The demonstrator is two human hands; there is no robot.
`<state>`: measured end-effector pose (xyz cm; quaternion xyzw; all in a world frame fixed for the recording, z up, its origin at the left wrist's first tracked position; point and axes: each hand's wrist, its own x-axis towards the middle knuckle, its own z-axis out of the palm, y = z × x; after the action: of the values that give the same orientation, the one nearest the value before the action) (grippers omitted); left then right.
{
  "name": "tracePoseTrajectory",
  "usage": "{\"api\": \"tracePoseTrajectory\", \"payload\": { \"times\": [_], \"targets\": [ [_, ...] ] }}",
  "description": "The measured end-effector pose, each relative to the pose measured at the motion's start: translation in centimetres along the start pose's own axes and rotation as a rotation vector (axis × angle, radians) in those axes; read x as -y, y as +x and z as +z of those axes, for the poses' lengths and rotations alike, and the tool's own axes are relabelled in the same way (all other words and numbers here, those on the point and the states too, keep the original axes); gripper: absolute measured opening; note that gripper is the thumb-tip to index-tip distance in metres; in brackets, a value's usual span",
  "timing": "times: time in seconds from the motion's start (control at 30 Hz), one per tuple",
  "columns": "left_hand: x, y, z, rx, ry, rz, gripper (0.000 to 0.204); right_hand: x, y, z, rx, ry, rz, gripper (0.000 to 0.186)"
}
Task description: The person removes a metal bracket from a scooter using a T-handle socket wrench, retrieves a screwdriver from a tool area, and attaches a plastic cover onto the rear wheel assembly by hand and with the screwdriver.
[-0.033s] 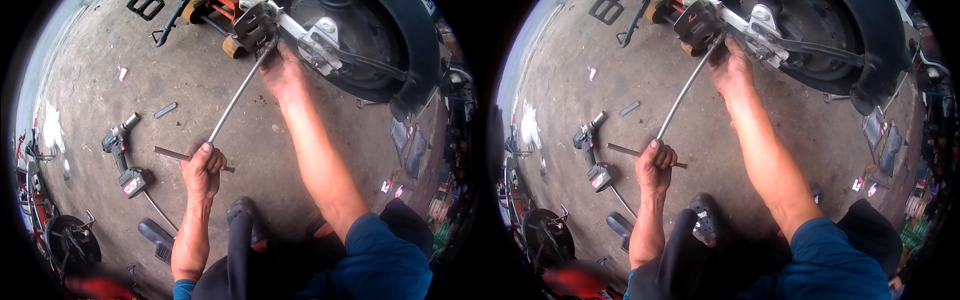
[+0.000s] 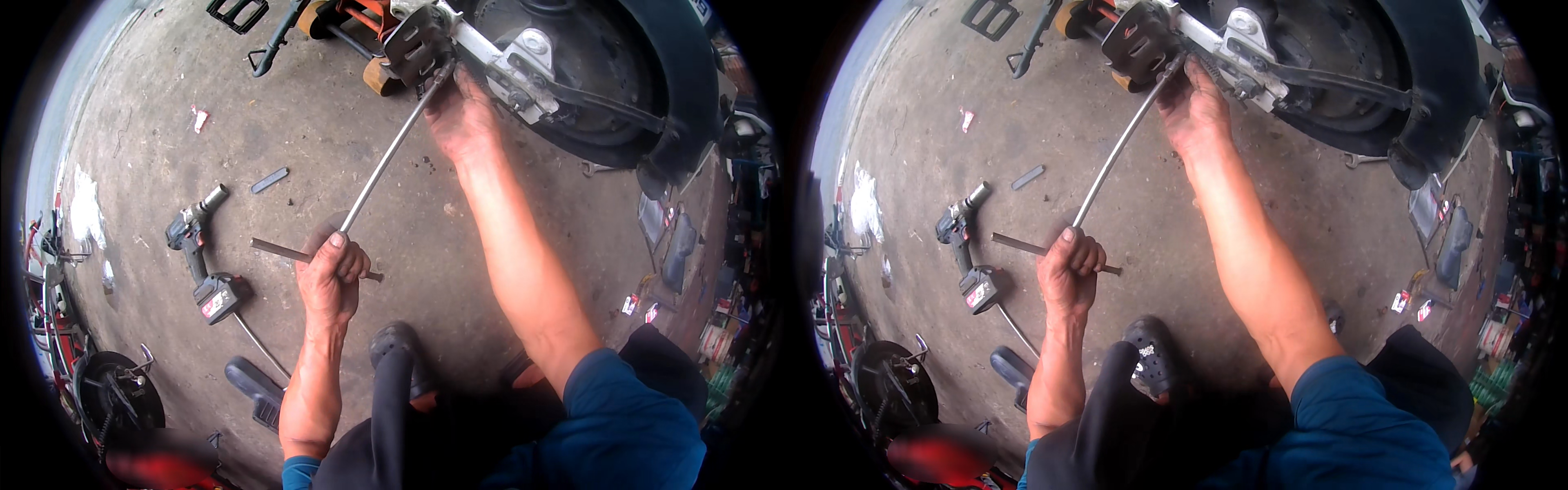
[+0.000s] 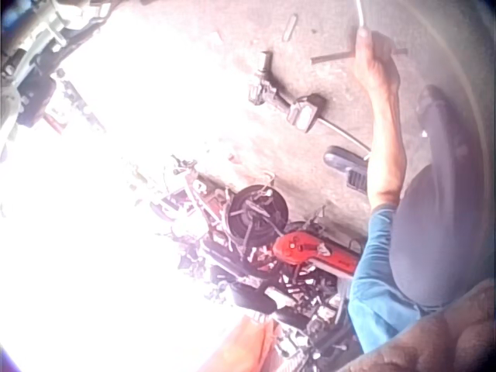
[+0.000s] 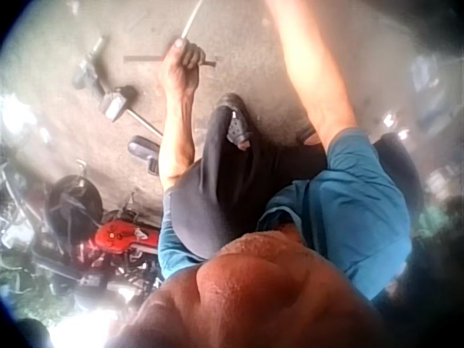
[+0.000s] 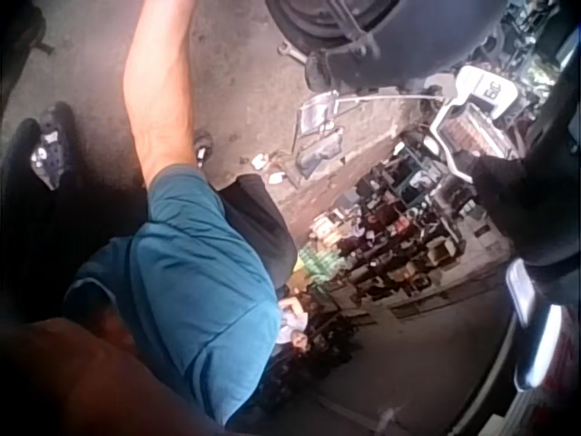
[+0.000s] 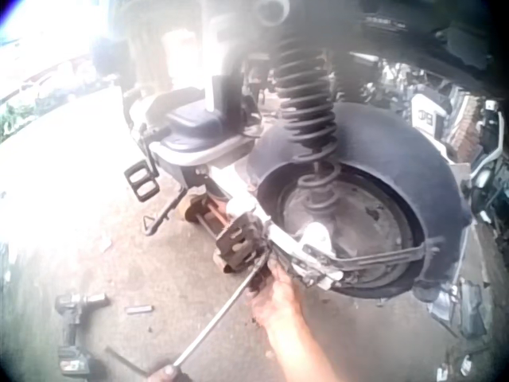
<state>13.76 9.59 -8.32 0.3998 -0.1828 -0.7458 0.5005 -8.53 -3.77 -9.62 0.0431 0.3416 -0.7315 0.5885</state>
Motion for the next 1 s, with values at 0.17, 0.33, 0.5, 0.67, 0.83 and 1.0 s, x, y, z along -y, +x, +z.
{"api": "tracePoseTrajectory", "payload": {
  "times": [0.17,0.33,0.5,0.67,0.83,1.0],
  "targets": [
    [-0.1,0.1,0.2,-0.006,-0.001,0.003,0.034,0.0,0.0,0.4,0.025,0.036,-0.010,0.022],
    [-0.3,0.3,0.7,0.005,-0.021,0.007,0.033,0.2,0.3,0.0,0.070,0.000,0.013,0.026],
    [-1.8,0.2,0.4,-0.012,0.010,-0.008,0.032,-0.1,-1.3,1.1,0.069,0.082,0.007,0.029],
    [-3.2,-1.3,-0.2,0.006,0.067,-0.022,0.031,-0.9,-3.4,0.0,0.204,0.203,-0.018,0.029],
    [-3.6,-2.4,-1.4,0.037,0.004,-0.048,0.029,-0.5,-7.9,1.6,0.148,0.138,-0.191,0.036],
    [-3.1,-2.8,0.5,0.094,-0.077,-0.048,0.031,0.5,-9.8,2.2,0.116,0.068,-0.306,0.032]
  ]
}}
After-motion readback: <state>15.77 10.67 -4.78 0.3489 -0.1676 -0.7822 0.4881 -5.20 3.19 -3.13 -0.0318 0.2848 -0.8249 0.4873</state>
